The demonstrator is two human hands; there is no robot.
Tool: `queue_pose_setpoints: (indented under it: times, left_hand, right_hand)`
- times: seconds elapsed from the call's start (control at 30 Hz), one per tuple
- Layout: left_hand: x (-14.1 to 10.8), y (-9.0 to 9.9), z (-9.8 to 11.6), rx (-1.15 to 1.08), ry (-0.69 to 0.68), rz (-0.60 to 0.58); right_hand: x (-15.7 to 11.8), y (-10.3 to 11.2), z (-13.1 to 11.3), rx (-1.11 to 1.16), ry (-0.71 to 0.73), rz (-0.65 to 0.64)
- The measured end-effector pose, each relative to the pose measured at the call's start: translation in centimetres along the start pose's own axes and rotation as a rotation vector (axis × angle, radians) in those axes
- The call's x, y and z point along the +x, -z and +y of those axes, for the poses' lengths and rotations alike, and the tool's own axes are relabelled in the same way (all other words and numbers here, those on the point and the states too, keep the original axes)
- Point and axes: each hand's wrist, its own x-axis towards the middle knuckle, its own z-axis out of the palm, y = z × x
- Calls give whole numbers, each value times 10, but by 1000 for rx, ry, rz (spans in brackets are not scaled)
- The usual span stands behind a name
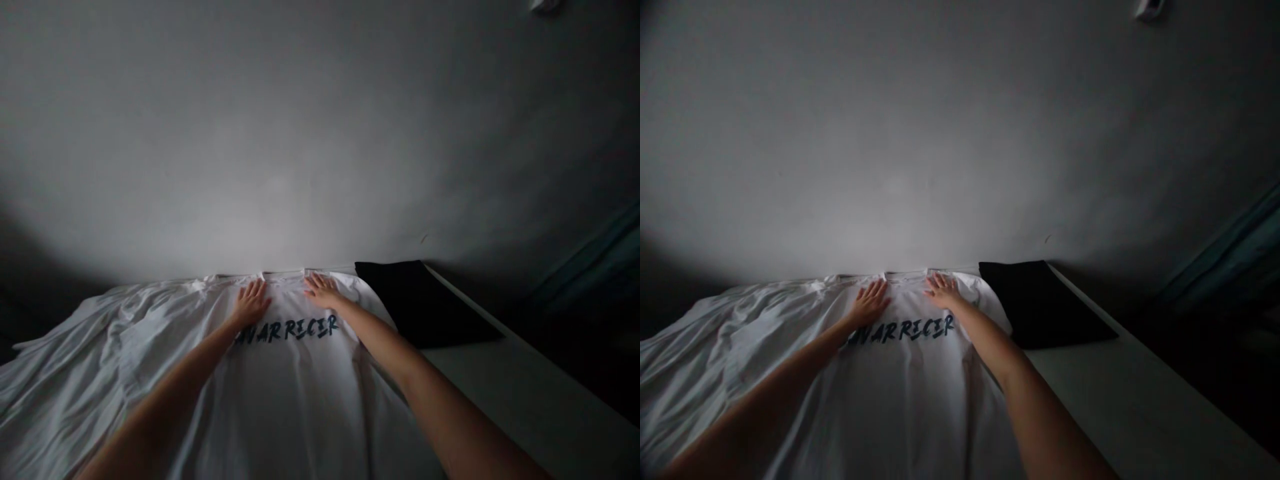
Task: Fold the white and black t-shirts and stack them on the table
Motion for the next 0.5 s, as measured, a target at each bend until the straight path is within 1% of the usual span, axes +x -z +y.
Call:
queue_pose_setpoints:
  times: [0.07,0.13,0.2,0.23,0.3,0.37,0.43,0.5]
  left_hand:
    - [4,7,2,-15,0,-107]
    - [2,24,2,-18,10,-159]
    - [-15,44,1,-17,-31,-129]
    - [-29,53,0,-21,-79,-97]
    - [-73,68,-3,-46,-194,-32]
    - [-128,77,-8,-79,-248,-23]
    - [-182,79,-16,-83,-205,-32]
    - [-224,76,-23,-63,-97,-20]
  right_hand:
    - [-5,11,-12,8,-28,-20]
    - [-13,32,-23,7,-20,12]
    - [-29,57,-28,14,26,96]
    - [-42,69,-27,28,51,147]
    - [-81,87,-18,72,92,255]
    - [-132,95,-2,105,68,293]
    - [-186,91,15,109,-29,239]
    - [-230,78,25,111,-135,162]
